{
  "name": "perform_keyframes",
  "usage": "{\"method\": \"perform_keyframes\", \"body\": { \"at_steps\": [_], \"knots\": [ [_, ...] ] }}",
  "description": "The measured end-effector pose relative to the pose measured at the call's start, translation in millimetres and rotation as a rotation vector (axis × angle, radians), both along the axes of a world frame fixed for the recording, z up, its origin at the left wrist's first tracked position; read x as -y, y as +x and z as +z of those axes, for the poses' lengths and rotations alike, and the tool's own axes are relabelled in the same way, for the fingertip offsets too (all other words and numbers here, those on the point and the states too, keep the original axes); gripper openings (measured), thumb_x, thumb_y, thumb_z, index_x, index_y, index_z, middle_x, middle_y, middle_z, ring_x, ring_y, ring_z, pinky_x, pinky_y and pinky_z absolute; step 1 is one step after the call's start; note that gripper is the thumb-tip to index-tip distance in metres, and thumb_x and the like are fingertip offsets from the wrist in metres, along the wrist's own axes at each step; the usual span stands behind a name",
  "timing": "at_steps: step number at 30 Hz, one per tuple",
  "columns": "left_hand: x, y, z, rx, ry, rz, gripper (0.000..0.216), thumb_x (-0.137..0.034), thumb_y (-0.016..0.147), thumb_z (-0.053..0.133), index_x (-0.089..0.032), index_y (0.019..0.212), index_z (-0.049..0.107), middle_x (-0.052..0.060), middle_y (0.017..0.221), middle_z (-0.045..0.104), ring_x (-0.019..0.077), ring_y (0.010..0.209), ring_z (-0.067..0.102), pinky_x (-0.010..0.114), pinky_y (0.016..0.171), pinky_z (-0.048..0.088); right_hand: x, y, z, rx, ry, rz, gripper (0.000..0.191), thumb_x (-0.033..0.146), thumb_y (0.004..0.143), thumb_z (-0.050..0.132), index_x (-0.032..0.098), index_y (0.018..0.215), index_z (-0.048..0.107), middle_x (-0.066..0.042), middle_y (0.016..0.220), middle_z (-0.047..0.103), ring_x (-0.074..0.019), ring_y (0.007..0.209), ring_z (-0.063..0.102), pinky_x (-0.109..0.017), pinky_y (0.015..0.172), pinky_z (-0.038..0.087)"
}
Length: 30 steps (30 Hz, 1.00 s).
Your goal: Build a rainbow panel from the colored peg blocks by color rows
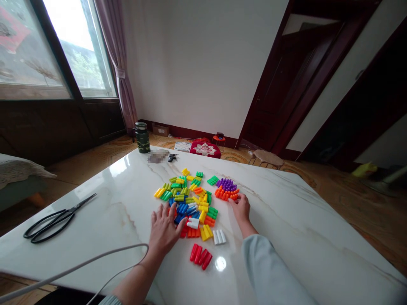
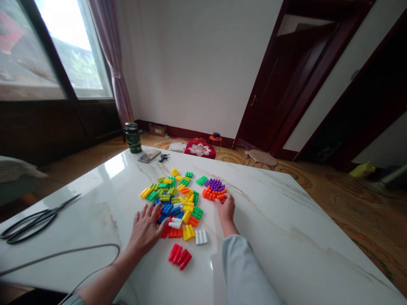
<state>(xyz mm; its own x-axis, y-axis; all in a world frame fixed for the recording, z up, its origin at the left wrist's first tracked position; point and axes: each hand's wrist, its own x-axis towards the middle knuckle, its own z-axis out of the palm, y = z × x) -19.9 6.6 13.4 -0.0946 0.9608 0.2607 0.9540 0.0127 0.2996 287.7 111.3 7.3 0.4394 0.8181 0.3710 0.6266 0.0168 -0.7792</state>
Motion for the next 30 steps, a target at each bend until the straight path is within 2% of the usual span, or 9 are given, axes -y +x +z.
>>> {"method": "perform_keyframes", "body": {
  "at_steps": [9,15,19,22,27,30],
  "knots": [
    [0,0,0.0,-0.012,0.008,0.000,0.068,-0.058,0.090,0.040,-0.016,0.144,0.044,0.017,0.149,0.042,0.0372,0.141,0.031,0.056,0.114,0.021,-4,-11,-12.3,-0.096,0.096,-0.033,0.037,0.033,0.066,0.067,0.015,0.097,0.056,-0.015,0.100,0.067,-0.0183,0.068,0.065,-0.034,0.069,0.054],
    [0,1,-0.3,0.005,0.004,0.007,0.067,-0.058,0.089,0.042,-0.017,0.143,0.045,0.016,0.149,0.042,0.0360,0.142,0.030,0.056,0.114,0.021,-1,-15,-13.6,-0.048,0.151,-0.117,0.020,0.032,0.070,0.064,0.019,0.082,0.054,-0.009,0.087,0.065,-0.0171,0.065,0.060,-0.033,0.067,0.053],
    [1,1,2.8,0.020,0.003,0.004,0.068,-0.059,0.089,0.042,-0.017,0.143,0.045,0.016,0.150,0.042,0.0361,0.142,0.029,0.055,0.115,0.021,3,-16,-14.3,0.039,0.173,-0.125,0.012,0.031,0.072,0.059,0.021,0.074,0.053,-0.008,0.082,0.062,-0.0197,0.071,0.058,-0.036,0.074,0.052],
    [1,1,3.6,0.019,-0.003,0.007,0.069,-0.059,0.089,0.041,-0.016,0.143,0.045,0.016,0.150,0.041,0.0362,0.142,0.030,0.055,0.115,0.020,5,-15,-13.7,0.058,0.150,-0.078,0.011,0.031,0.074,0.054,0.020,0.074,0.056,-0.010,0.083,0.063,-0.0216,0.075,0.058,-0.039,0.078,0.051],
    [0,0,0.1,0.021,0.003,0.005,0.069,-0.059,0.089,0.042,-0.017,0.144,0.045,0.016,0.150,0.041,0.0370,0.142,0.029,0.056,0.115,0.020,17,-26,-4.5,0.052,0.187,-0.027,0.022,0.035,0.080,0.047,0.018,0.075,0.061,-0.011,0.082,0.065,-0.0225,0.076,0.060,-0.038,0.078,0.051],
    [-1,1,-1.6,0.020,0.006,0.008,0.069,-0.059,0.089,0.043,-0.017,0.143,0.045,0.016,0.150,0.042,0.0368,0.142,0.029,0.056,0.115,0.020,25,-44,5.0,0.037,0.211,0.157,0.029,0.039,0.085,0.046,0.018,0.078,0.065,-0.011,0.084,0.068,-0.0215,0.078,0.063,-0.035,0.076,0.052]
  ]
}}
